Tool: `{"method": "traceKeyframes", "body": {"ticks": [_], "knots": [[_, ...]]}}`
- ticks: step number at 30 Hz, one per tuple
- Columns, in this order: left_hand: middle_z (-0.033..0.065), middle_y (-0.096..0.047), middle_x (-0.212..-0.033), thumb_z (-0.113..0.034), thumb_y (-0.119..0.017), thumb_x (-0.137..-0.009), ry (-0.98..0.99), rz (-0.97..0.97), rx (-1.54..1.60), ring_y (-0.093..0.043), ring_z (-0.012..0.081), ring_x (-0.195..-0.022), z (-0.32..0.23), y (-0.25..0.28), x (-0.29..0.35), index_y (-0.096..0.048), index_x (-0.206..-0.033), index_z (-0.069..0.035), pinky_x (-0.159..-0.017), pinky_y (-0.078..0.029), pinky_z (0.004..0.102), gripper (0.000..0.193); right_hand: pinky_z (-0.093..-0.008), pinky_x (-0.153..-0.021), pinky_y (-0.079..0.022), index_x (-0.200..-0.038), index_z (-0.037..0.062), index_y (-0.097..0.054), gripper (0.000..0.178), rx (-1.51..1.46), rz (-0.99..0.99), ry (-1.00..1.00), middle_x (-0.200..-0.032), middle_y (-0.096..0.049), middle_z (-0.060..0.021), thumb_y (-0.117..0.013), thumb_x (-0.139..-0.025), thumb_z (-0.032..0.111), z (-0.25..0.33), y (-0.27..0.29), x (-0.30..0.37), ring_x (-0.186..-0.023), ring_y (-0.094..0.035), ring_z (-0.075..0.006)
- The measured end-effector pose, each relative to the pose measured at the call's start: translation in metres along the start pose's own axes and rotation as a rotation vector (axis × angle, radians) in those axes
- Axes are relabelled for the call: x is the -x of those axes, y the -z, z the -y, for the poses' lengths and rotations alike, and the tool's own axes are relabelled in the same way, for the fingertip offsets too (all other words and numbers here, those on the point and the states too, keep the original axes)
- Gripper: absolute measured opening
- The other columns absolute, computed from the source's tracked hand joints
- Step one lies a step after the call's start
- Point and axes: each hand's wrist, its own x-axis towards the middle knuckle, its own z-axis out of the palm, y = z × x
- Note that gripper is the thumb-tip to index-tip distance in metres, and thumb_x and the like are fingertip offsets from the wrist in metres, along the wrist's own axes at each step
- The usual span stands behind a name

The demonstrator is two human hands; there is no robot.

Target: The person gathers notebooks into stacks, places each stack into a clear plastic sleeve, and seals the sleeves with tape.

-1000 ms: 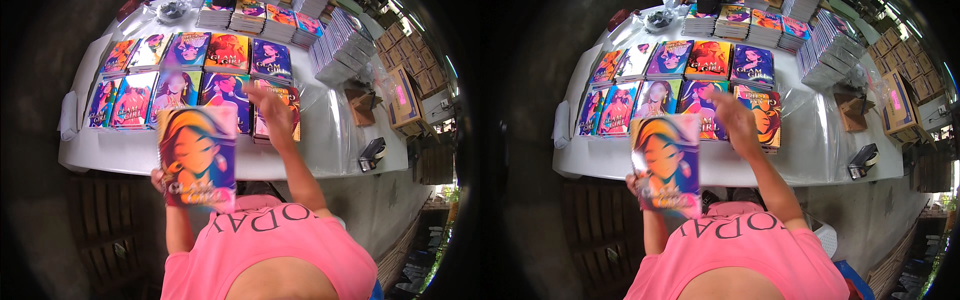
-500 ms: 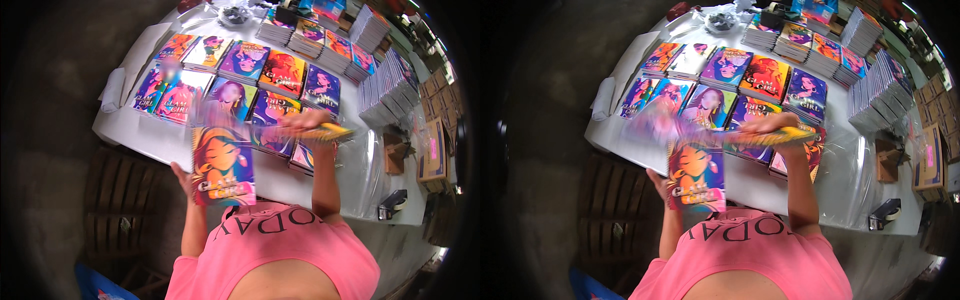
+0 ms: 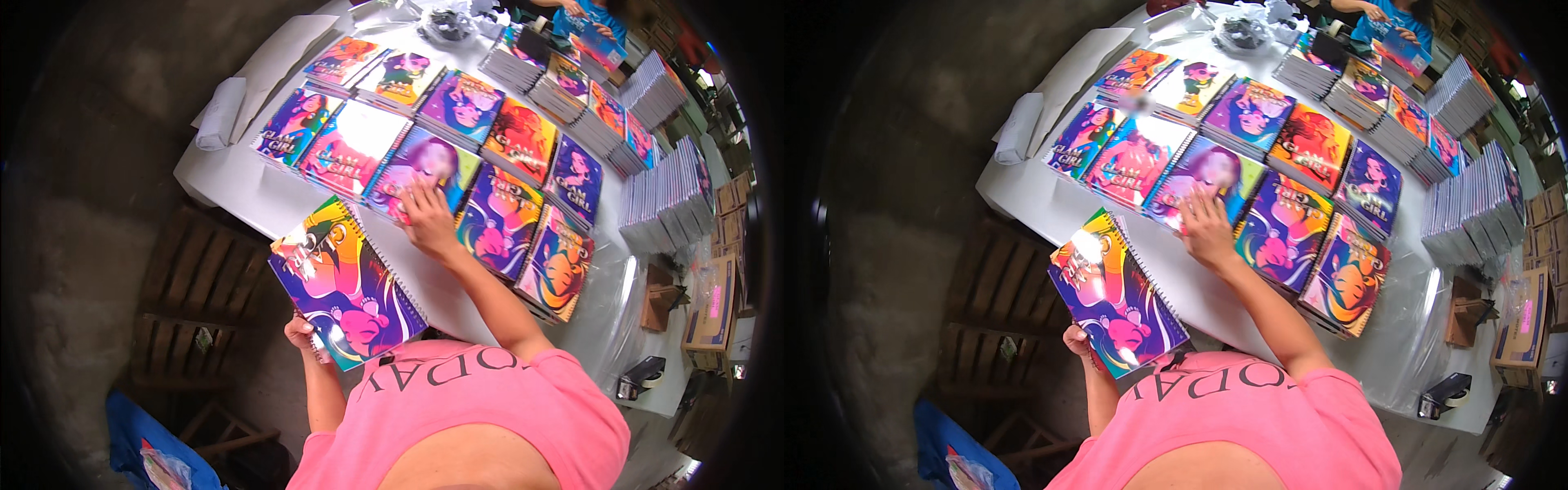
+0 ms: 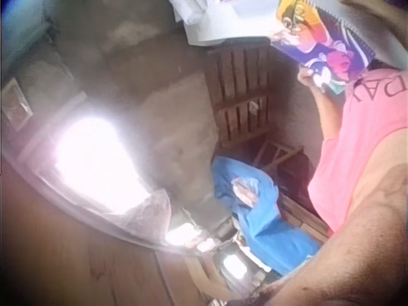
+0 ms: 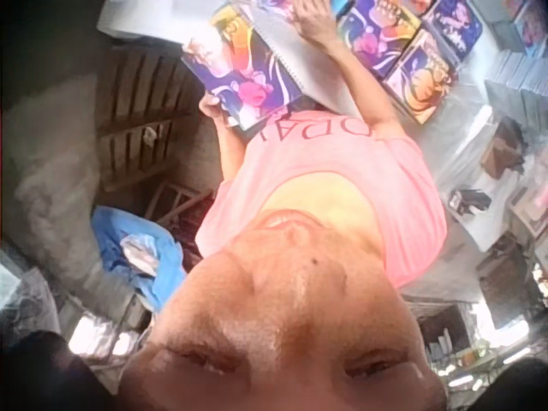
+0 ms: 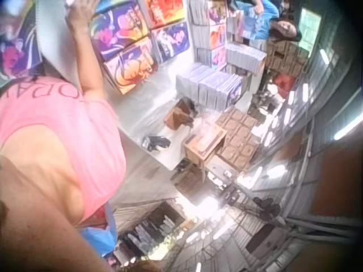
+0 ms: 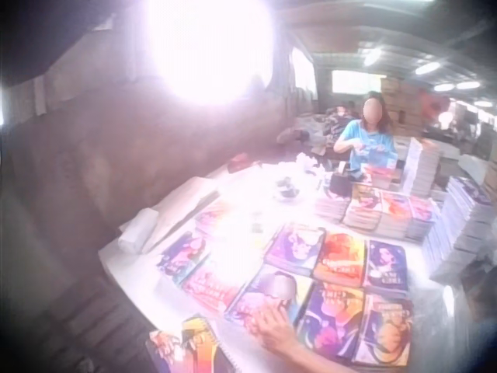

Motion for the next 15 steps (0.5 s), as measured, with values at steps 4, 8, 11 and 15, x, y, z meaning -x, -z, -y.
{"method": "traceKeyframes", "body": {"ticks": [4,8,11,15], "knots": [[0.0245,-0.060,-0.109,-0.006,-0.050,-0.055,0.048,-0.220,-0.072,-0.063,0.0360,-0.094,-0.052,0.010,-0.026,-0.048,-0.119,0.009,-0.086,-0.053,0.0442,0.066,-0.0302,-0.062,-0.052,-0.100,0.0016,-0.069,0.017,-0.667,-0.244,-0.382,-0.081,-0.070,-0.0115,-0.061,-0.087,0.007,-0.004,0.059,-0.023,-0.067,-0.066,-0.0167],[0.0205,-0.067,-0.091,-0.013,-0.054,-0.067,0.295,-0.016,0.180,-0.065,0.0326,-0.091,-0.074,0.050,-0.086,-0.060,-0.104,0.006,-0.085,-0.053,0.0453,0.042,-0.0315,-0.069,-0.054,-0.103,0.0014,-0.066,0.022,-0.602,-0.248,0.089,-0.096,-0.069,-0.0115,-0.061,-0.082,0.002,0.059,0.119,-0.072,-0.074,-0.067,-0.0175],[0.0209,-0.058,-0.116,-0.029,-0.061,-0.066,0.220,0.068,0.279,-0.060,0.0357,-0.102,-0.067,0.030,-0.116,-0.045,-0.126,0.002,-0.091,-0.048,0.0493,0.069,-0.0336,-0.086,-0.051,-0.107,0.0028,-0.063,0.028,-0.429,0.283,0.616,-0.108,-0.064,-0.0112,-0.058,-0.080,0.009,0.130,0.094,-0.074,-0.101,-0.062,-0.0235],[0.0238,-0.056,-0.119,-0.003,-0.054,-0.053,0.261,-0.078,0.119,-0.060,0.0375,-0.103,-0.095,0.056,-0.120,-0.039,-0.133,0.004,-0.095,-0.046,0.0497,0.081,-0.0387,-0.094,-0.044,-0.115,-0.0002,-0.059,0.041,-0.900,0.714,0.409,-0.114,-0.060,-0.0192,-0.065,-0.083,0.025,0.125,0.056,-0.115,-0.112,-0.056,-0.0306]]}}
